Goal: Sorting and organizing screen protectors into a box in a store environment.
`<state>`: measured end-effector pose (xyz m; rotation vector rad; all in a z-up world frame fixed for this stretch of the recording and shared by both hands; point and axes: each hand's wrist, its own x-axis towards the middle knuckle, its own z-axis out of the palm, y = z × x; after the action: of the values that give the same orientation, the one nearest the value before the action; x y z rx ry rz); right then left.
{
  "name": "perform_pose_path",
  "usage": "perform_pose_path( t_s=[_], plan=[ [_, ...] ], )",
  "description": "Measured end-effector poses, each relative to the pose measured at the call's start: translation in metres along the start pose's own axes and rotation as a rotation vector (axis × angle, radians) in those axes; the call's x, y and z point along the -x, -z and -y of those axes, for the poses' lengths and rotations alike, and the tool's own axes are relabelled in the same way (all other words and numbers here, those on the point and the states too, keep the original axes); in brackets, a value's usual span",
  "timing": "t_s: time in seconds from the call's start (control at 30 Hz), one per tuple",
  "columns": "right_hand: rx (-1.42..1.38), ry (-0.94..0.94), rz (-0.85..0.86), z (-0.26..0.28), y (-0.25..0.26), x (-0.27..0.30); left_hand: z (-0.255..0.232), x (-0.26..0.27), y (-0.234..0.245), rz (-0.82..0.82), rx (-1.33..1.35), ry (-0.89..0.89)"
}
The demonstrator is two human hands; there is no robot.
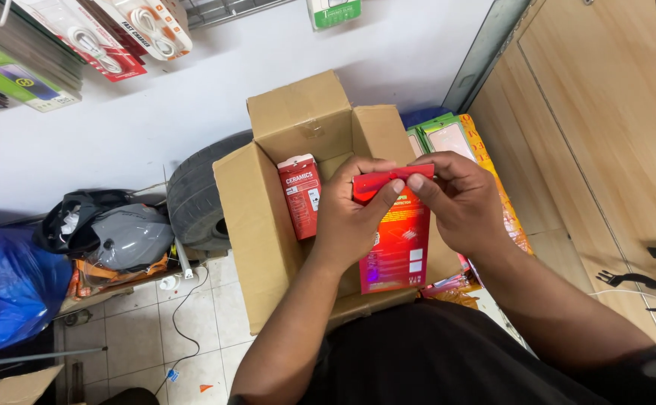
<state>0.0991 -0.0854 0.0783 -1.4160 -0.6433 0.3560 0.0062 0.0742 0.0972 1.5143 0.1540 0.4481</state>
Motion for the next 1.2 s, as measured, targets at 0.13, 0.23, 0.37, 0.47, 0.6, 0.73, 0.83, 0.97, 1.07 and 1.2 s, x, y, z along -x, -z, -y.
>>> perform_pose_path(
  t_s=[0.13, 0.23, 0.37, 0.47, 0.6, 0.73, 0.83, 0.97, 1.07, 1.2],
  plan=[
    [0.043, -0.075, -0.007, 0.0, -0.007, 0.0, 0.013, -0.005, 0.002, -0.047, 0.006, -0.011],
    [-0.063, -0.18, 0.024, 0.006, -0.024, 0.011, 0.017, -0.016, 0.009, -0.181, 0.16, -0.015],
    [0.028, -0.3, 0.217, -0.005, -0.035, 0.04, 0.013, -0.026, 0.023, -0.243, 0.295, 0.003],
    [-0.018, -0.336, 0.226, -0.014, -0.032, 0.045, 0.008, -0.024, 0.022, -0.218, 0.29, 0.026],
    [-0.013, -0.226, 0.195, -0.023, -0.027, 0.042, 0.016, -0.008, 0.015, -0.168, 0.042, 0.201],
    [0.008, -0.131, 0.05, -0.027, -0.026, 0.026, 0.042, 0.027, -0.001, -0.117, -0.143, 0.025],
    [0.081, -0.108, 0.006, -0.036, -0.035, 0.023, 0.045, 0.049, 0.003, -0.162, -0.326, 0.058],
    [0.145, -0.207, -0.048, -0.061, -0.067, 0.01, 0.016, 0.063, 0.035, -0.017, -0.744, 0.281],
    [0.278, -0.198, -0.057, -0.101, -0.089, -0.011, 0.001, 0.079, 0.055, 0.045, -0.973, 0.445],
    [0.704, -0.471, 0.127, -0.173, -0.128, -0.055, 0.025, 0.101, 0.074, -0.047, -0.852, 0.314]
  ],
)
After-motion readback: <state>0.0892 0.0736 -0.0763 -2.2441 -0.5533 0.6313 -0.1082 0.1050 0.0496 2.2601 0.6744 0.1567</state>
